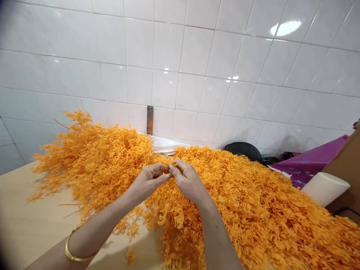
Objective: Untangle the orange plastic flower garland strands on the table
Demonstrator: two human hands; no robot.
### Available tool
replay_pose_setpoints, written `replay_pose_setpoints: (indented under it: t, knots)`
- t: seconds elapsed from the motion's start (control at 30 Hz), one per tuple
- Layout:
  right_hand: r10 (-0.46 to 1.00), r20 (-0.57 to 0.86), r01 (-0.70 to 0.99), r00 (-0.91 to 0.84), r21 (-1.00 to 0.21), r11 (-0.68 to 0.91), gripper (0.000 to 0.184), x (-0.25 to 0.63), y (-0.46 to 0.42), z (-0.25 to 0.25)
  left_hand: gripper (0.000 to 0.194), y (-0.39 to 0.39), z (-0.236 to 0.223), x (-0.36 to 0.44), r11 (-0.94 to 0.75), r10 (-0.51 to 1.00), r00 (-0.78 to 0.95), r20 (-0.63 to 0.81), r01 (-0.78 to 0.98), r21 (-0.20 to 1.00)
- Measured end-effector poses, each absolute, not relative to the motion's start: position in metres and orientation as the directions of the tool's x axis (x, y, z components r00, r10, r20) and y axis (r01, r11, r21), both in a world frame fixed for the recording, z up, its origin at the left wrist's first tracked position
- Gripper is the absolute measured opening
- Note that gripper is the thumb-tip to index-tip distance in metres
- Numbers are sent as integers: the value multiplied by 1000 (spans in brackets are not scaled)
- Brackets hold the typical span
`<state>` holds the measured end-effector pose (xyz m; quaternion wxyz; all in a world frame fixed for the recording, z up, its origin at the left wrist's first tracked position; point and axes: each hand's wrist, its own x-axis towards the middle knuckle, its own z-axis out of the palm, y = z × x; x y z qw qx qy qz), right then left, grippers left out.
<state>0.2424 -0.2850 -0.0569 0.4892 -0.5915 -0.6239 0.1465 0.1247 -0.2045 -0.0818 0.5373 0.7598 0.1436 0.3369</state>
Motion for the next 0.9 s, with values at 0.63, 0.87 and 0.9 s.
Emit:
replay_pose_setpoints:
  t: [0.63,0.87,0.9]
  knots:
    - [810,420,349,410,-892,286,20,242,-266,-76,25,-199,-93,128,-550,589,704,397,-11,835]
    - [714,423,304,558,-905,299,17,236,-258,-85,30,-199,-86,130,-425,594,711,376,-119,897]
    - [703,417,278,576,-909,311,18,235,-257,-86,30,-200,-84,129,-383,591,720,363,-146,912]
